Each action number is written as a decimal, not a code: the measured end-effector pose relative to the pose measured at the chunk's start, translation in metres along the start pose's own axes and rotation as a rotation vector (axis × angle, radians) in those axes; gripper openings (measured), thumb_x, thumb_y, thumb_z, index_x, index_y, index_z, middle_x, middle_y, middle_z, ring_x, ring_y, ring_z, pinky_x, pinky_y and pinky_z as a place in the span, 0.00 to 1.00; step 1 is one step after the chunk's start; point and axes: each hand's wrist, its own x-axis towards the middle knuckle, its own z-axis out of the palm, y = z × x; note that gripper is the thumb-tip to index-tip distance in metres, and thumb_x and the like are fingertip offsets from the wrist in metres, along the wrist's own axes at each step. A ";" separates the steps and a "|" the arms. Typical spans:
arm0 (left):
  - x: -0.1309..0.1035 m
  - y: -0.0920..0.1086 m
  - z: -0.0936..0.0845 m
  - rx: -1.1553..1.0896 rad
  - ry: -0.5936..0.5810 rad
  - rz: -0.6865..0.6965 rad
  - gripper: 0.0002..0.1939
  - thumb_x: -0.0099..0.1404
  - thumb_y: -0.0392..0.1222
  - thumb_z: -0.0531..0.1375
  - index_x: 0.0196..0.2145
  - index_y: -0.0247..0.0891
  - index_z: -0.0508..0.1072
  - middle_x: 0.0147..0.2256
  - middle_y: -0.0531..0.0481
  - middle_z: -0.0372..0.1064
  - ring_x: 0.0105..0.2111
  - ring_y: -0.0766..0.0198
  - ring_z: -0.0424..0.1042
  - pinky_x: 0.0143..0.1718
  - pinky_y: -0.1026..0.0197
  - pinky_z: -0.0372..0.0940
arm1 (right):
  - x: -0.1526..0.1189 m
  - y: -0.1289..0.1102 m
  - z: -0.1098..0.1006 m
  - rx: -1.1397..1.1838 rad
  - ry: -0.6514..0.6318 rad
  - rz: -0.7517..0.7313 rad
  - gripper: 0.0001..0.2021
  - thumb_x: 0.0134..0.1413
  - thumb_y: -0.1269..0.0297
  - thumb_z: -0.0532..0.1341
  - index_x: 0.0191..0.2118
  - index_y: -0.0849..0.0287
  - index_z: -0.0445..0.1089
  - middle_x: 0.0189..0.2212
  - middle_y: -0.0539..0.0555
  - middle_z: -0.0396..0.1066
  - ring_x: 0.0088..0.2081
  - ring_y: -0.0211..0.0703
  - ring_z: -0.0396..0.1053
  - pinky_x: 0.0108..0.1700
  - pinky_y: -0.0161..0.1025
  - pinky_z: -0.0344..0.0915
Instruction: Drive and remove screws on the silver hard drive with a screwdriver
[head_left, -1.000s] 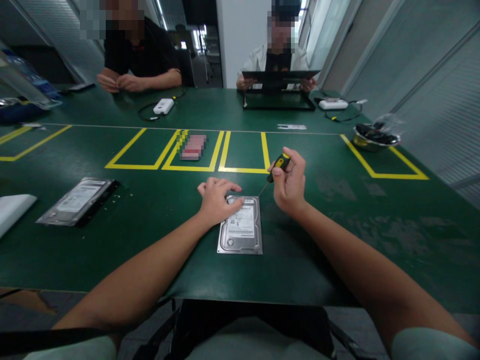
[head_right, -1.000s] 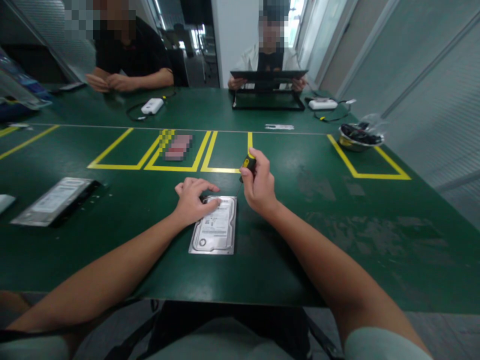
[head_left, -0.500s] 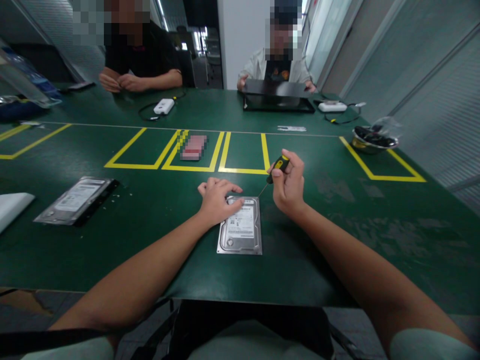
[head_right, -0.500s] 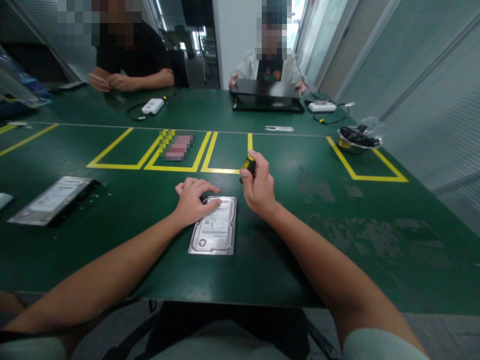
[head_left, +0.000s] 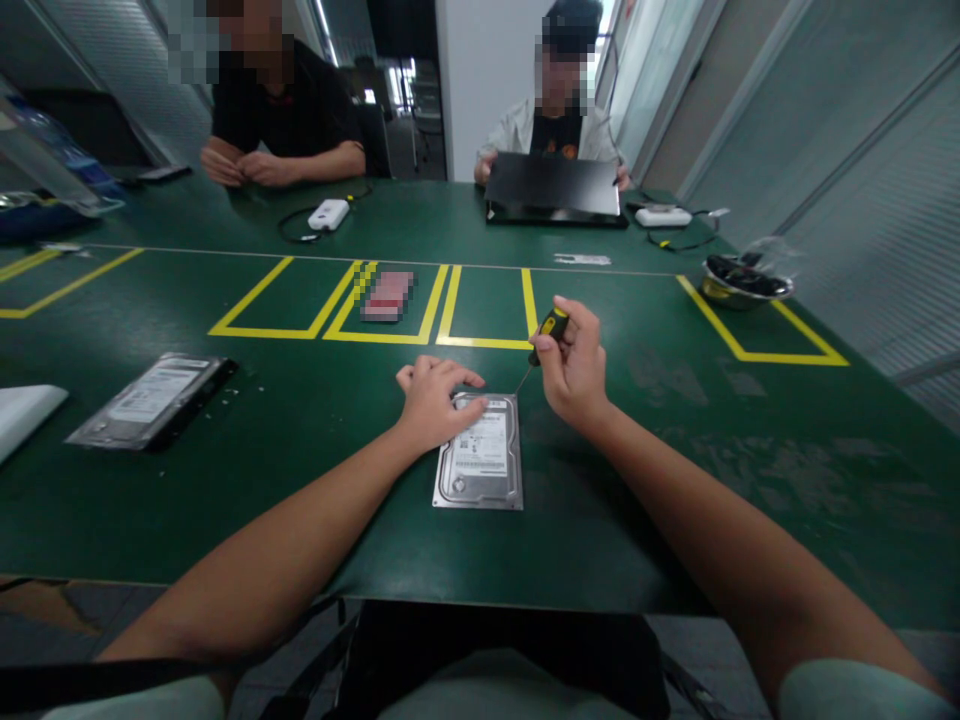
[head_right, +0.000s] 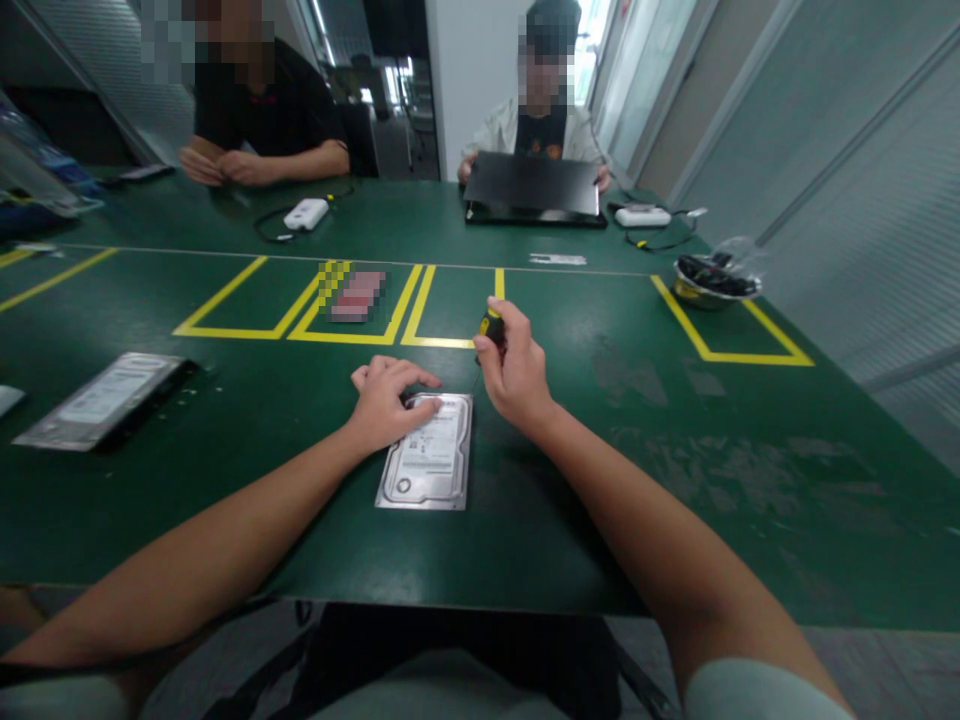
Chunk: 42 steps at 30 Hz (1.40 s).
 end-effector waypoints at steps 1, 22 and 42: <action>0.000 0.000 0.000 -0.002 0.000 0.001 0.10 0.58 0.50 0.65 0.38 0.48 0.78 0.40 0.52 0.77 0.46 0.51 0.62 0.46 0.47 0.47 | 0.001 -0.002 -0.001 -0.003 -0.002 -0.001 0.23 0.67 0.54 0.50 0.64 0.50 0.49 0.53 0.58 0.68 0.37 0.43 0.74 0.41 0.45 0.73; 0.001 -0.001 0.000 0.004 -0.017 -0.024 0.12 0.58 0.53 0.65 0.38 0.48 0.78 0.42 0.53 0.73 0.47 0.52 0.62 0.47 0.48 0.47 | 0.034 -0.030 -0.026 -0.049 0.014 -0.178 0.11 0.57 0.68 0.60 0.45 0.56 0.74 0.33 0.51 0.67 0.28 0.36 0.63 0.35 0.39 0.64; 0.001 -0.004 0.000 0.003 -0.026 -0.023 0.14 0.58 0.53 0.64 0.41 0.48 0.77 0.45 0.50 0.70 0.49 0.51 0.62 0.48 0.47 0.49 | 0.034 -0.035 -0.028 -0.078 -0.025 -0.193 0.13 0.53 0.69 0.63 0.46 0.60 0.72 0.35 0.51 0.73 0.29 0.36 0.64 0.35 0.39 0.64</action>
